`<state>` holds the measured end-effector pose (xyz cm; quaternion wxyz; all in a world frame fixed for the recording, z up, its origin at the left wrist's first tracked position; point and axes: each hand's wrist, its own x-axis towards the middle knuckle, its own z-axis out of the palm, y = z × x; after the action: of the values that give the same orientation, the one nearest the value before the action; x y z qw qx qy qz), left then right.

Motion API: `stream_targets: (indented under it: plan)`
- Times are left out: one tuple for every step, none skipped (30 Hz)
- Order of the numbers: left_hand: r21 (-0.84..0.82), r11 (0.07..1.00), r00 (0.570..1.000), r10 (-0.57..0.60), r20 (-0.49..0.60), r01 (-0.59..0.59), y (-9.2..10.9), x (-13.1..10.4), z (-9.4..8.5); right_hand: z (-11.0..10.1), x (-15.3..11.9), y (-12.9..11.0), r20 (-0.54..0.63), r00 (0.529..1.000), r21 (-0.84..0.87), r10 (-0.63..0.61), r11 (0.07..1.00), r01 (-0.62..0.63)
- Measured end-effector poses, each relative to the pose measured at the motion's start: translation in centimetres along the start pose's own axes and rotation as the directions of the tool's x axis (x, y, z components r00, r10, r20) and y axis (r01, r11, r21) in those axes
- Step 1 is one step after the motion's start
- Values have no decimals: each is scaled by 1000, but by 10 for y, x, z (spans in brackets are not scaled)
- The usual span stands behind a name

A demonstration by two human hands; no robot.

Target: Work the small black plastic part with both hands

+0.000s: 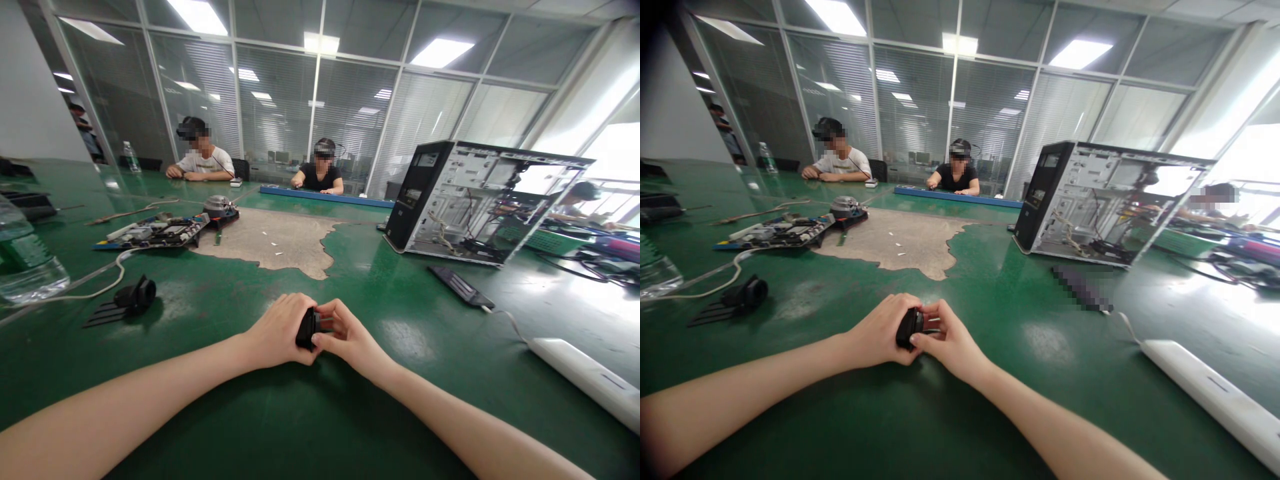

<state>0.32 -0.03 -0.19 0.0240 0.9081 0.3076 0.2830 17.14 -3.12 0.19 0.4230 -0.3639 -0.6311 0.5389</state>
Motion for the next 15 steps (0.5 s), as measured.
stream_targets:
  plan:
    - [1,1000,1000,0,-1,0,0,0,0,0,-1,-1,12,1000,18,-10,1000,10]
    - [2,1000,1000,0,-2,0,-1,0,0,0,-1,-2,17,1000,30,-15,999,15]
    - [2,1000,1000,0,-3,0,-1,0,0,1,-2,-2,13,1000,37,-17,999,17]
    - [2,1000,1000,0,-4,0,-1,0,0,1,-2,-2,2,1000,36,-18,999,18]
    - [0,1000,1000,0,-6,0,-1,0,0,2,-2,-3,-12,1000,31,-20,999,20]
    - [-1,1000,1000,-1,-9,1,0,0,0,2,-1,-2,-23,999,25,-22,999,23]
    - [-3,1000,1000,-2,-11,2,0,0,0,2,-1,-2,-32,999,20,-26,999,26]
    - [-7,1000,1000,-3,-13,3,0,0,-1,2,0,-1,-40,999,15,-27,1000,28]
    - [-11,1000,1000,-4,-14,4,0,0,-1,2,1,0,-47,999,8,-24,1000,25]
    - [-15,1000,1000,-5,-17,5,1,0,-1,2,1,0,-54,998,0,-15,1000,15]
    - [-19,1000,1000,-5,-19,5,1,0,-1,2,2,1,-60,998,-8,-2,1000,2]
    - [-22,1000,1000,-5,-21,5,1,0,-1,1,2,2,-60,998,-15,13,1000,-13]
    - [-23,1000,1000,-4,-23,4,1,0,-1,1,2,2,-55,998,-21,25,999,-26]
    - [-23,1000,1000,-2,-23,2,1,0,-1,0,2,2,-44,998,-25,34,999,-36]
    - [-21,1000,1000,-1,-22,1,1,0,-1,0,1,2,-30,999,-25,37,999,-38]
